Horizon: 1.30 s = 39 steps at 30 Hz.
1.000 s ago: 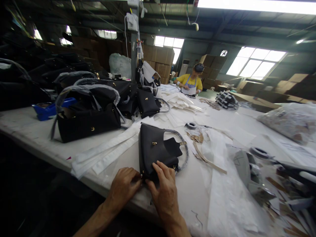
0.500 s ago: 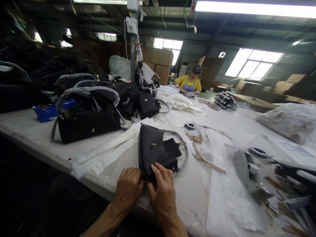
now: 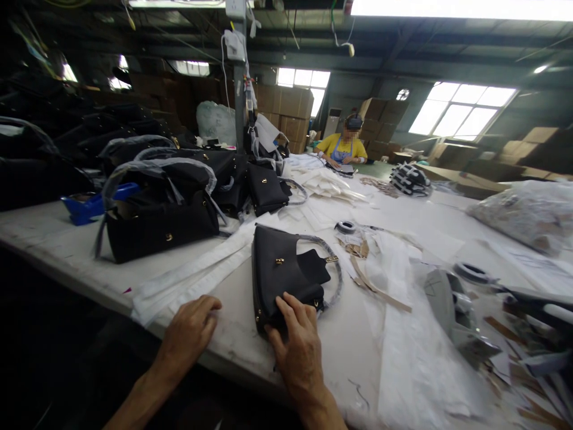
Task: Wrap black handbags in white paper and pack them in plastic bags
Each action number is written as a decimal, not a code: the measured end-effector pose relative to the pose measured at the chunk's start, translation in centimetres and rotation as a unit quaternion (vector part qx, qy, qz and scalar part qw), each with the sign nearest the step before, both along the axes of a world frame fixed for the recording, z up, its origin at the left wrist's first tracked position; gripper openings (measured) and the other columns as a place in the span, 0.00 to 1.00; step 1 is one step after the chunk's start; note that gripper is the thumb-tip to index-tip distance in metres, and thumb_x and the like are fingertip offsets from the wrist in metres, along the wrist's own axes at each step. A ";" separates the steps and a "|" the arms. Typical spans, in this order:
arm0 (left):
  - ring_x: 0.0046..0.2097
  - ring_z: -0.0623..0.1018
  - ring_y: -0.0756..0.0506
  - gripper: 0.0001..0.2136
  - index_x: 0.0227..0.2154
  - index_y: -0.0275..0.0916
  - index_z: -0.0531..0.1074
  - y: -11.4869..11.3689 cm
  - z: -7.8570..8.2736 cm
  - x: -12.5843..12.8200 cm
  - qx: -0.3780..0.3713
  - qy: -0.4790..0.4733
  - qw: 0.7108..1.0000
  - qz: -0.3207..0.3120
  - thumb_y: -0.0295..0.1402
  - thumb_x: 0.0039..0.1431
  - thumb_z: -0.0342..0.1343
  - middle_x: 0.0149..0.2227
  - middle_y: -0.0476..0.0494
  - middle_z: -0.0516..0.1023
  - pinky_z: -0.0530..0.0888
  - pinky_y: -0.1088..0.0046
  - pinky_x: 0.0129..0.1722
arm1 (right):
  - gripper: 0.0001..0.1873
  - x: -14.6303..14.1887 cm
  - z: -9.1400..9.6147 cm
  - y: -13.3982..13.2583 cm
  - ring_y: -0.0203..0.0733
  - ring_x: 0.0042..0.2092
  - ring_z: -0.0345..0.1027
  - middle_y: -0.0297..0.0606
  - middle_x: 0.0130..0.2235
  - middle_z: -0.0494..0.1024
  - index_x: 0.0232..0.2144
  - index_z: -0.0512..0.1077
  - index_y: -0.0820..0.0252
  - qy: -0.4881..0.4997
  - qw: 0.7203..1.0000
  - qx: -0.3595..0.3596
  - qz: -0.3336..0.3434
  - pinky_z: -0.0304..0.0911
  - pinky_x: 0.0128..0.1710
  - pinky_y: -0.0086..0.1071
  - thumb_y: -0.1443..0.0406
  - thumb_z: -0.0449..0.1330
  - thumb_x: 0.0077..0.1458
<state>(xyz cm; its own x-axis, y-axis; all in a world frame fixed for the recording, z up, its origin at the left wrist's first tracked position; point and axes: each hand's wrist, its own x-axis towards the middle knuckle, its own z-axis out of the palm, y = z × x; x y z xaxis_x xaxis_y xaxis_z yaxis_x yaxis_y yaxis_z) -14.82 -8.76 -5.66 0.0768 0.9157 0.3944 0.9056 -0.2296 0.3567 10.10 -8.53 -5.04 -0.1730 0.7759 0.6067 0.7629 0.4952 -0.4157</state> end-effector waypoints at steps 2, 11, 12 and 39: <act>0.39 0.75 0.45 0.12 0.35 0.41 0.70 -0.7 0.1 1.2 -0.084 -0.037 0.994 -0.063 0.20 0.57 0.44 0.36 0.48 0.76 0.68 0.67 0.42 | 0.24 0.1 0.0 0.1 0.53 0.54 0.63 0.42 0.55 0.72 0.56 0.68 0.54 -0.003 1.000 -0.002 0.003 0.61 0.56 0.50 0.66 0.63 0.57; 0.43 0.71 0.42 0.10 0.40 0.42 0.72 -1.5 0.1 6.8 -0.103 0.008 0.986 -0.134 0.26 0.65 0.47 0.40 0.45 0.74 0.66 0.63 0.44 | 0.20 1.3 1.3 1.3 0.54 0.52 0.66 0.41 0.52 0.74 0.51 0.72 0.52 -0.006 1.000 -0.023 0.015 0.61 0.55 0.53 0.67 0.63 0.55; 0.43 0.71 0.42 0.09 0.39 0.41 0.72 -1.5 0.1 6.9 -0.100 0.019 0.985 -0.142 0.27 0.65 0.47 0.40 0.45 0.74 0.66 0.63 0.44 | 0.20 1.6 1.5 1.5 0.54 0.52 0.66 0.41 0.52 0.74 0.50 0.72 0.53 -0.006 0.999 -0.028 0.015 0.62 0.55 0.52 0.67 0.63 0.55; 0.58 0.73 0.36 0.24 0.52 0.37 0.74 -7.2 -2.5 -13.8 -0.165 0.268 0.936 0.157 0.23 0.57 0.40 0.58 0.35 0.73 0.69 0.55 0.54 | 0.24 1.5 4.4 1.4 0.58 0.54 0.62 0.41 0.55 0.73 0.48 0.73 0.54 -0.104 0.994 -0.030 -0.024 0.58 0.53 0.50 0.65 0.72 0.47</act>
